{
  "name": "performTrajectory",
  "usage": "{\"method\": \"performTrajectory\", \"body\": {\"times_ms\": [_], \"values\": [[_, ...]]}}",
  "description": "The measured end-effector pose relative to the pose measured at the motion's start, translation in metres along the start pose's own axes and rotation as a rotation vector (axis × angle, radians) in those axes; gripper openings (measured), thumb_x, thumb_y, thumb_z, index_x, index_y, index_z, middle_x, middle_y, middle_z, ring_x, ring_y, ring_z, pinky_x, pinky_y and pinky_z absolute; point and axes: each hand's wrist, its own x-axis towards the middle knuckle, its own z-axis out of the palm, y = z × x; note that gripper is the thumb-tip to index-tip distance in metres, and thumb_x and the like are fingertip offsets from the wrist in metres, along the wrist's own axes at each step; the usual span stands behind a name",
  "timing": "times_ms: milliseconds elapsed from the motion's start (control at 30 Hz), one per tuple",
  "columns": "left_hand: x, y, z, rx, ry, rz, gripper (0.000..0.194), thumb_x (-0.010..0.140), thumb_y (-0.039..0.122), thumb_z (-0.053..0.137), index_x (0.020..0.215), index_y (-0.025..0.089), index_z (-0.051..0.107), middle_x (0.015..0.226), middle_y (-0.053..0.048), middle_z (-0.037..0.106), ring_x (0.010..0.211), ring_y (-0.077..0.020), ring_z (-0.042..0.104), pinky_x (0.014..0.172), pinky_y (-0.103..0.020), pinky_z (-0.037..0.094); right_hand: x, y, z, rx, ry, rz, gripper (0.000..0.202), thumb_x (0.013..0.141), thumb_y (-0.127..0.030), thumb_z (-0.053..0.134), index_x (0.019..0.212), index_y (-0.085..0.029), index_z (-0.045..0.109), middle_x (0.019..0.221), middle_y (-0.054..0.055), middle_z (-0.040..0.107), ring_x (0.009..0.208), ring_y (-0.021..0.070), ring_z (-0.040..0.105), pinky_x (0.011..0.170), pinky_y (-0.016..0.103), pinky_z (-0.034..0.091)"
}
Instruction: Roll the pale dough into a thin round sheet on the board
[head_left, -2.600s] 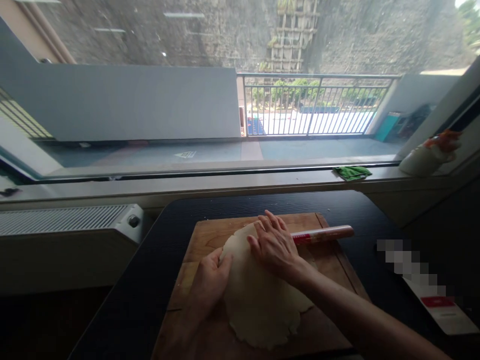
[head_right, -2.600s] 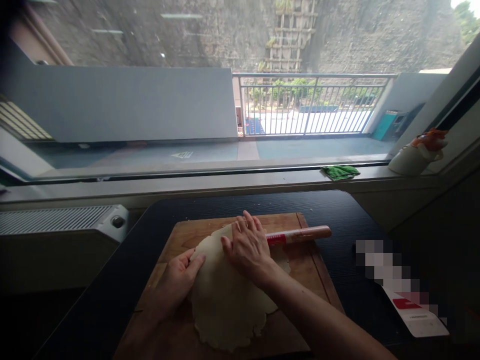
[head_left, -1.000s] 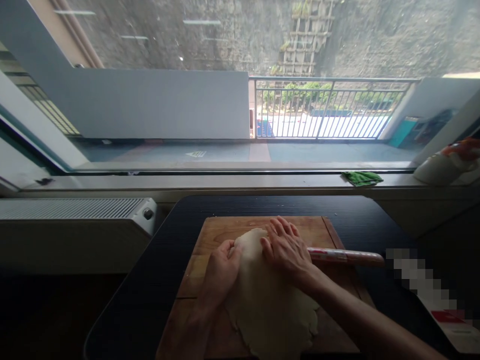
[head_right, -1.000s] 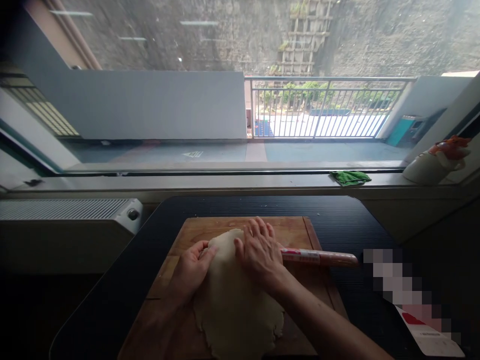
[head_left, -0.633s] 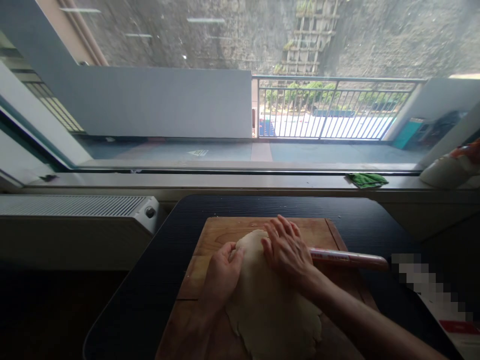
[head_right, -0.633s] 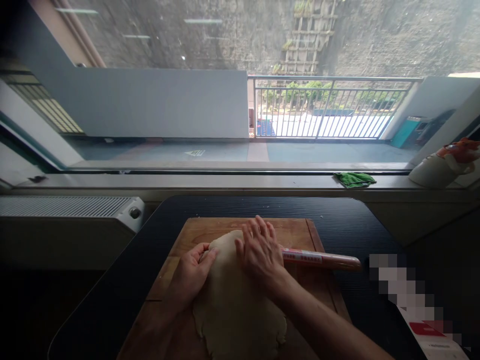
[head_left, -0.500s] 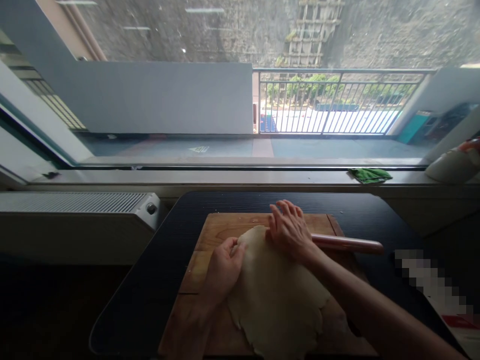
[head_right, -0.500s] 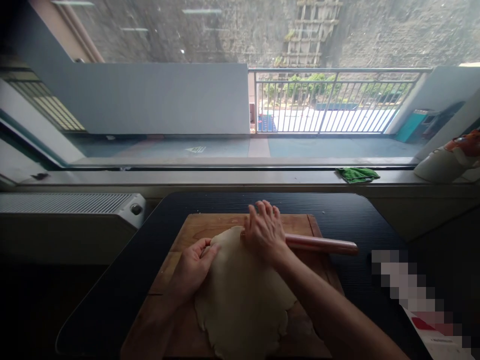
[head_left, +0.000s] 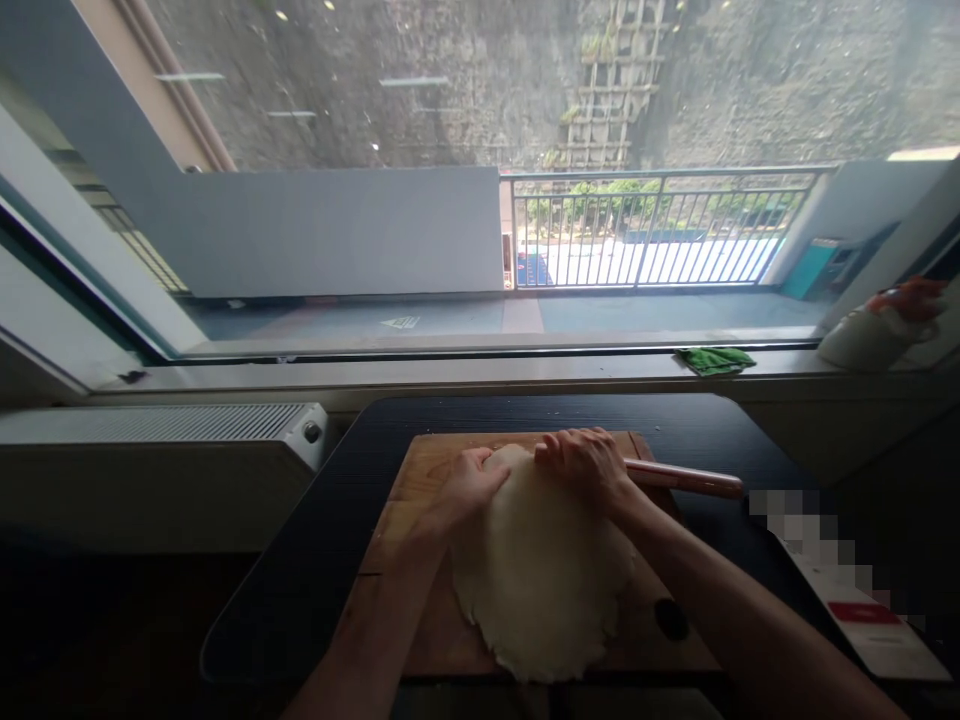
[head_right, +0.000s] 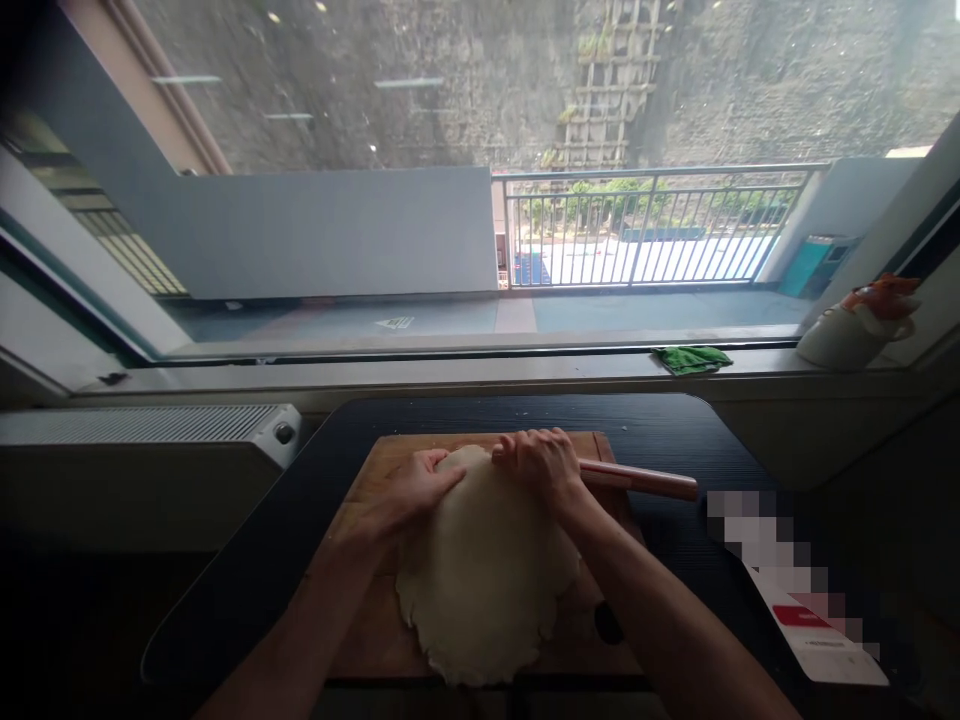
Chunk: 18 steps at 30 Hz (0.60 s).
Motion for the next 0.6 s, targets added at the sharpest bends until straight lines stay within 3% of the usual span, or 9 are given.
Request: {"method": "performTrajectory", "body": {"times_ms": [133, 233, 333, 467, 600], "values": [[-0.012, -0.005, -0.002, -0.001, 0.09, 0.073, 0.029, 0.074, 0.038, 0.054, 0.088, 0.014, 0.062, 0.082, -0.004, 0.067, 0.074, -0.0178, 0.06, 0.062, -0.023, 0.043, -0.007, -0.002, -0.013, 0.022, -0.034, -0.005, 0.054, 0.094, -0.04, 0.018, 0.069, -0.021, 0.061, 0.07, 0.003, 0.065, 0.061, 0.014, 0.056, 0.064, 0.028, 0.029], [-0.019, -0.019, -0.013, 0.041, 0.007, 0.017, 0.028, 0.071, 0.038, 0.056, 0.083, 0.013, 0.062, 0.076, -0.005, 0.067, 0.07, -0.0192, 0.06, 0.058, -0.024, 0.042, -0.007, -0.023, -0.01, 0.06, -0.098, -0.078, 0.047, 0.093, -0.038, 0.023, 0.073, -0.021, 0.062, 0.076, 0.005, 0.064, 0.07, 0.0155, 0.056, 0.069, 0.028, 0.032], [-0.021, -0.03, -0.019, 0.05, -0.027, 0.015, 0.028, 0.07, 0.038, 0.056, 0.08, 0.013, 0.063, 0.073, -0.004, 0.067, 0.068, -0.0196, 0.06, 0.056, -0.023, 0.042, 0.014, -0.036, -0.003, 0.058, -0.103, -0.013, 0.038, 0.091, -0.039, 0.029, 0.086, -0.019, 0.061, 0.091, 0.009, 0.061, 0.087, 0.0195, 0.053, 0.078, 0.031, 0.033], [-0.019, -0.038, -0.017, -0.011, -0.039, 0.009, 0.03, 0.071, 0.038, 0.056, 0.084, 0.013, 0.064, 0.074, -0.004, 0.067, 0.067, -0.0189, 0.06, 0.054, -0.023, 0.042, 0.043, -0.036, 0.0, 0.048, -0.169, 0.082, 0.037, 0.088, -0.043, 0.034, 0.097, -0.018, 0.059, 0.104, 0.013, 0.056, 0.101, 0.0242, 0.047, 0.082, 0.037, 0.034], [-0.019, -0.048, -0.015, -0.083, -0.054, -0.027, 0.035, 0.074, 0.043, 0.054, 0.089, 0.013, 0.063, 0.07, -0.003, 0.066, 0.063, -0.0182, 0.06, 0.05, -0.022, 0.04, 0.02, -0.05, 0.004, 0.078, -0.175, -0.011, 0.039, 0.089, -0.046, 0.031, 0.104, -0.022, 0.058, 0.107, 0.009, 0.056, 0.11, 0.0228, 0.042, 0.092, 0.038, 0.03]]}}
